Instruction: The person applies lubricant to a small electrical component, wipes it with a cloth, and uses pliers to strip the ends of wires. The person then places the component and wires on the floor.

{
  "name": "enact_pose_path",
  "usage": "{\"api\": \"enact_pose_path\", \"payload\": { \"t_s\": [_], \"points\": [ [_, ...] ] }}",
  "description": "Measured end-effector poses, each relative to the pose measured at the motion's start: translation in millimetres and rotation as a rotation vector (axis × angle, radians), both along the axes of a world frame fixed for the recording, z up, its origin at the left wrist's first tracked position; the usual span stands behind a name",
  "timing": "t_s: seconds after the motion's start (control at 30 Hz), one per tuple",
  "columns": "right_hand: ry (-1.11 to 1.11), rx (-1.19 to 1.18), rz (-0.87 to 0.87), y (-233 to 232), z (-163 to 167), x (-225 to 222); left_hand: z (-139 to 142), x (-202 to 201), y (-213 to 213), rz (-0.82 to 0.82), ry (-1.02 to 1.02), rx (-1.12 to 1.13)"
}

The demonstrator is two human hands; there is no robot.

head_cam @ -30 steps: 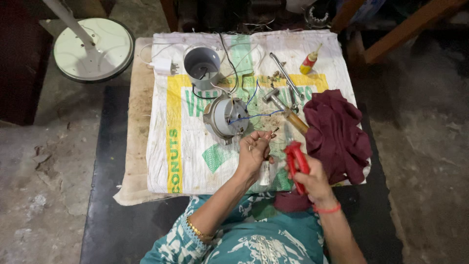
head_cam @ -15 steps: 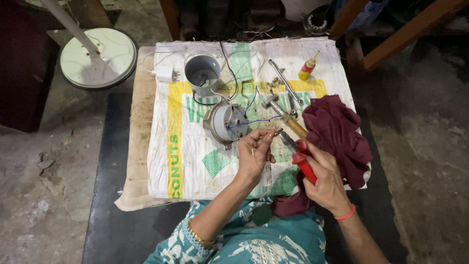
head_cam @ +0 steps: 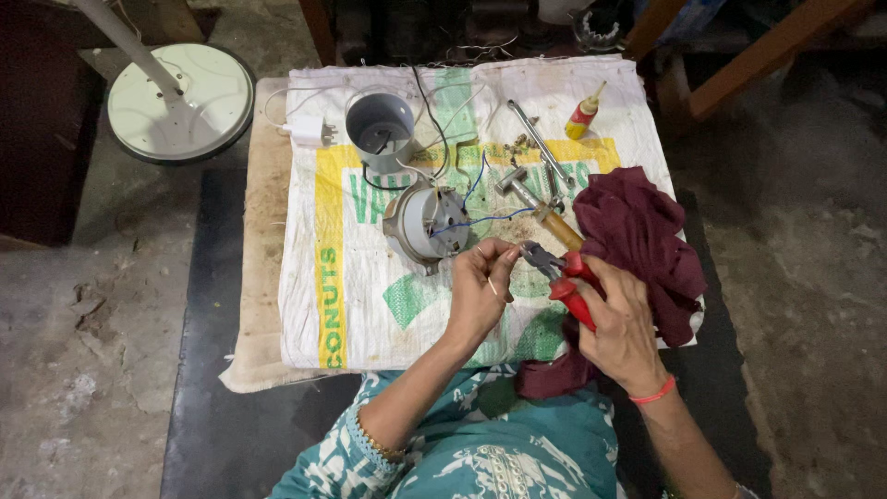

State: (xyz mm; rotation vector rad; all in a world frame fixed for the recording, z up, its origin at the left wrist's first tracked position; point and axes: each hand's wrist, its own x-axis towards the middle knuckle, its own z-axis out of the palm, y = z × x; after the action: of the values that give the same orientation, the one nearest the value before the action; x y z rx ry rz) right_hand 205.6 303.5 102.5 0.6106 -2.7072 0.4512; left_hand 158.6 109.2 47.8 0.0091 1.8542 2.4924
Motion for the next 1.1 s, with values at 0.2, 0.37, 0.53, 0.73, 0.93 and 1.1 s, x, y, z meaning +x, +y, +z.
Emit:
{"api": "enact_pose_path", "payload": {
  "t_s": [0.2,0.37,0.53,0.73,0.93,1.1],
  "points": [
    [-0.213,-0.496,0.048,-12,-11,15,16,3,5,-0.014,0.085,0.050],
    [-0.855,-1.315,0.057,-21,-34,24,26,1,1,-0.005,0.064,0.179],
    [-0.924,-1.607,0.127,-28,-43,26,27,-6,-5,-0.025,0.008,0.271],
    [0.085,-0.449,-0.085,-37,-35,8,22,1,14,0.092,0.075,0.117],
    [-0.892,-1.468,-0.111,-50,-26,4,25,-4,14,0.143,0.047,0.394],
    [0.384,-0.125,-0.272,-58,-25,2,34,4,12,0.111,0.036,0.318]
  ]
}}
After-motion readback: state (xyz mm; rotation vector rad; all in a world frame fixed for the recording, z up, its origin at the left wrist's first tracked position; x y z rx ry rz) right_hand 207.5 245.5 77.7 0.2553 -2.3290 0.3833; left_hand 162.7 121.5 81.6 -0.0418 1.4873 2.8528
